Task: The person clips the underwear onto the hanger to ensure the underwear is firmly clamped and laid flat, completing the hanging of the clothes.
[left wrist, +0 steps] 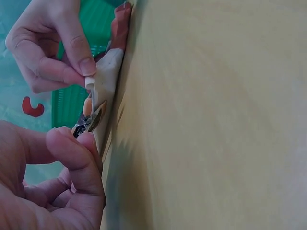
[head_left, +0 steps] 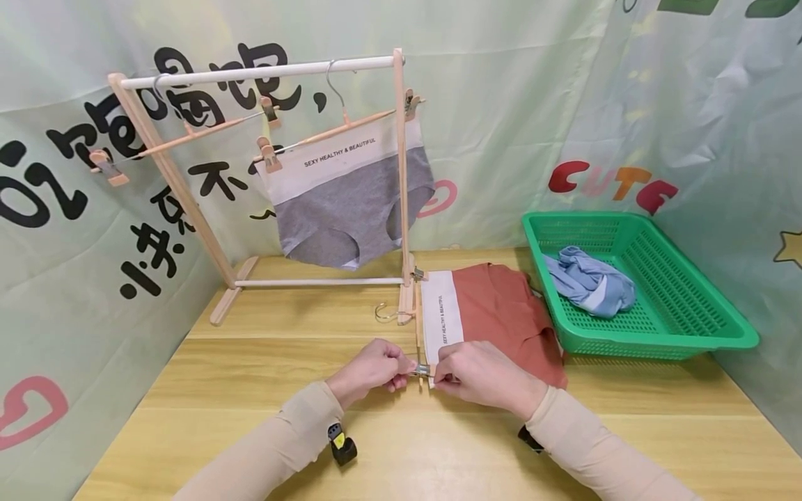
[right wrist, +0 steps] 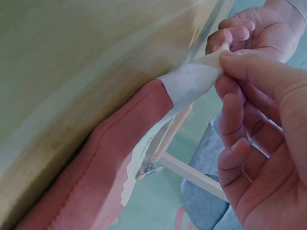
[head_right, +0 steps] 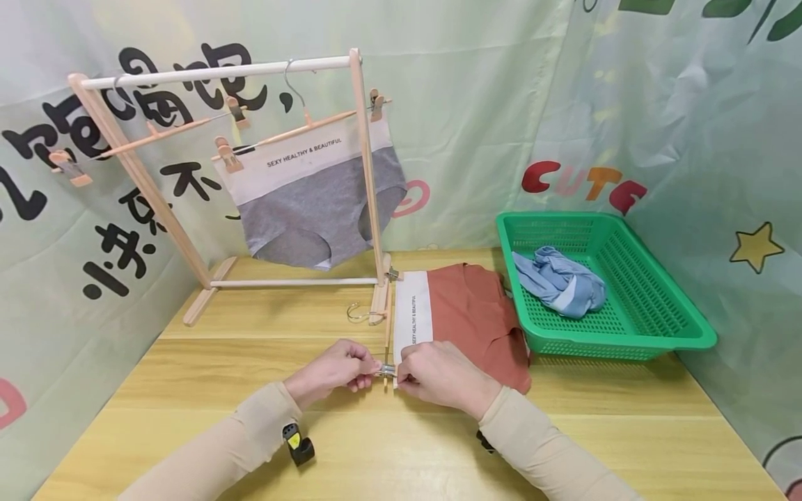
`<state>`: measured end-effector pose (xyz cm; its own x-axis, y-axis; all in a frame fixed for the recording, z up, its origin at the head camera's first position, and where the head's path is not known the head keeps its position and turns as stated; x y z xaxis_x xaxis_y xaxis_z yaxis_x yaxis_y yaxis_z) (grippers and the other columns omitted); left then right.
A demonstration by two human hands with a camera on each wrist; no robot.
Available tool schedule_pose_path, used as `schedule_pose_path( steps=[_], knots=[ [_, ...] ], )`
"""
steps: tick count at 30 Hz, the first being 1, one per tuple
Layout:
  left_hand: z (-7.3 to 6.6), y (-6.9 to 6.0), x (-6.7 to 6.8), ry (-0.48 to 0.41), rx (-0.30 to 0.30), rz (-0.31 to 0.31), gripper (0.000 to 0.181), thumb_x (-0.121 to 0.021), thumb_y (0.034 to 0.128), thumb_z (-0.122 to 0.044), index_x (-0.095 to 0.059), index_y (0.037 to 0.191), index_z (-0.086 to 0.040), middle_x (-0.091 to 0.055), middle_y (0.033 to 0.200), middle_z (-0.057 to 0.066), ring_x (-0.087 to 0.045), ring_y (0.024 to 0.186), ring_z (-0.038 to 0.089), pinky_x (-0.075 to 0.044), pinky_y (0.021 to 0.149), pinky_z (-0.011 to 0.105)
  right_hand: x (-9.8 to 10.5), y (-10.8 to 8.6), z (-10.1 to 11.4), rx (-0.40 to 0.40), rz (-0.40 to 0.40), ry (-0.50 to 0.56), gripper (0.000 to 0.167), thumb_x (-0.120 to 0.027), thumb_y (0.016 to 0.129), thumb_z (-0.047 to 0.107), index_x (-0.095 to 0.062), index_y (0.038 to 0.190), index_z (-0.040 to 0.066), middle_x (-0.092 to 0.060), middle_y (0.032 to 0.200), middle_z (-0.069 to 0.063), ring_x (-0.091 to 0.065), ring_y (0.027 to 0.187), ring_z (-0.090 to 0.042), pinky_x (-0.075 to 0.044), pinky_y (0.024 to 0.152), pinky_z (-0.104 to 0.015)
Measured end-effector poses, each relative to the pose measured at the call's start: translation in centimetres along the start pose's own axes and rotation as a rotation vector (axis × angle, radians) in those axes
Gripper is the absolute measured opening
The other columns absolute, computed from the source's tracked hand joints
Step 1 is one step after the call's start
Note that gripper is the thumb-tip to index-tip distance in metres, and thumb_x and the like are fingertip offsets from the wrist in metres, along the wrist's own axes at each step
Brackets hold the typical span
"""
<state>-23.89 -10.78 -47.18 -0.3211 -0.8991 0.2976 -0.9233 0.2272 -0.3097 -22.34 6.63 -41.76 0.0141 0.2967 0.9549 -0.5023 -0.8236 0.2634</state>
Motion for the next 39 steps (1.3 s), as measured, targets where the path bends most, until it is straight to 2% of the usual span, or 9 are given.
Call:
schedule_pose_path(
  steps=[13,20,25,29,32,35,39],
  knots=[
    [0.0,0.1,-0.2,-0.022,0.042,0.034,0.018,-0.071,0.1013,-0.014,-0.074,0.093,0.001,-0.066,0.072,0.004,-0.058,0.06,0.01,-0.05,0.054,0.018,0.1,0.3,-0.3,0.011,-0.028,-0.007,0.01,-0.089,0.089,0.024,-0.082,0.083,0.025,-0.058,0.073,0.017,-0.046,0.063,0.009,-0.041,0.056,-0.013],
    [-0.4,0.4,-0.1,0.047,0.047,0.036,0.023,-0.075,0.0991,-0.023,-0.073,0.091,-0.001,-0.069,0.075,0.006,-0.06,0.058,0.012,-0.054,0.053,0.02,0.3,0.4,-0.7,0.003,-0.016,0.003,0.006,-0.089,0.089,0.024,-0.084,0.087,0.025,-0.064,0.077,0.017,-0.051,0.065,0.01,-0.047,0.058,-0.015],
    [-1.1,0.3,0.6,0.17,0.007,0.015,0.031,-0.078,0.0983,-0.028,-0.071,0.083,-0.002,-0.07,0.071,0.006,-0.063,0.056,0.014,-0.058,0.054,0.023,1.3,0.3,-1.7,-0.05,-0.003,0.007,0.006,-0.087,0.091,0.023,-0.082,0.088,0.025,-0.065,0.078,0.016,-0.054,0.066,0.007,-0.05,0.061,-0.019],
    [-2.0,0.2,1.3,0.378,-0.057,-0.014,0.04,-0.078,0.0984,-0.038,-0.071,0.076,-0.005,-0.07,0.064,0.004,-0.064,0.054,0.014,-0.058,0.057,0.027,2.4,0.4,-3.2,-0.106,-0.008,0.009,0.006,-0.086,0.092,0.023,-0.082,0.089,0.024,-0.066,0.078,0.016,-0.055,0.067,0.004,-0.053,0.064,-0.022],
    [-2.9,0.1,1.8,0.518,-0.101,-0.016,0.045,-0.078,0.0978,-0.044,-0.072,0.073,-0.006,-0.07,0.058,0.004,-0.061,0.05,0.014,-0.051,0.057,0.026,2.9,0.7,-4.6,-0.155,0.002,0.015,0.004,-0.085,0.093,0.025,-0.082,0.09,0.024,-0.068,0.08,0.015,-0.056,0.069,0.003,-0.055,0.066,-0.023],
    [-4.0,0.3,2.3,0.574,-0.147,-0.014,0.044,-0.077,0.0994,-0.041,-0.073,0.075,-0.005,-0.069,0.058,0.005,-0.056,0.047,0.012,-0.047,0.054,0.025,3.1,1.2,-6.4,-0.22,0.024,0.03,0.004,-0.084,0.095,0.027,-0.082,0.091,0.024,-0.068,0.08,0.016,-0.055,0.069,0.0,-0.053,0.064,-0.024],
    [-5.9,1.9,2.9,0.615,-0.22,-0.074,0.032,-0.073,0.1031,-0.028,-0.074,0.085,-0.002,-0.07,0.068,0.008,-0.051,0.05,0.01,-0.045,0.056,0.025,2.9,2.1,-8.9,-0.319,0.059,0.075,0.005,-0.084,0.095,0.026,-0.083,0.093,0.022,-0.071,0.079,0.013,-0.057,0.068,-0.003,-0.054,0.064,-0.025]
  ],
)
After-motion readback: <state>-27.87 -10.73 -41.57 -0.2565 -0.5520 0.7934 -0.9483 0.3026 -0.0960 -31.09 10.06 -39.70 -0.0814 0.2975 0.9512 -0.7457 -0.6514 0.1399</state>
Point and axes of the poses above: each hand's wrist, its own y-axis towards the middle knuckle, its own x-axis out of the back of the hand, z = x × y, the point moved 6 cm from there along y, towards the middle knuckle
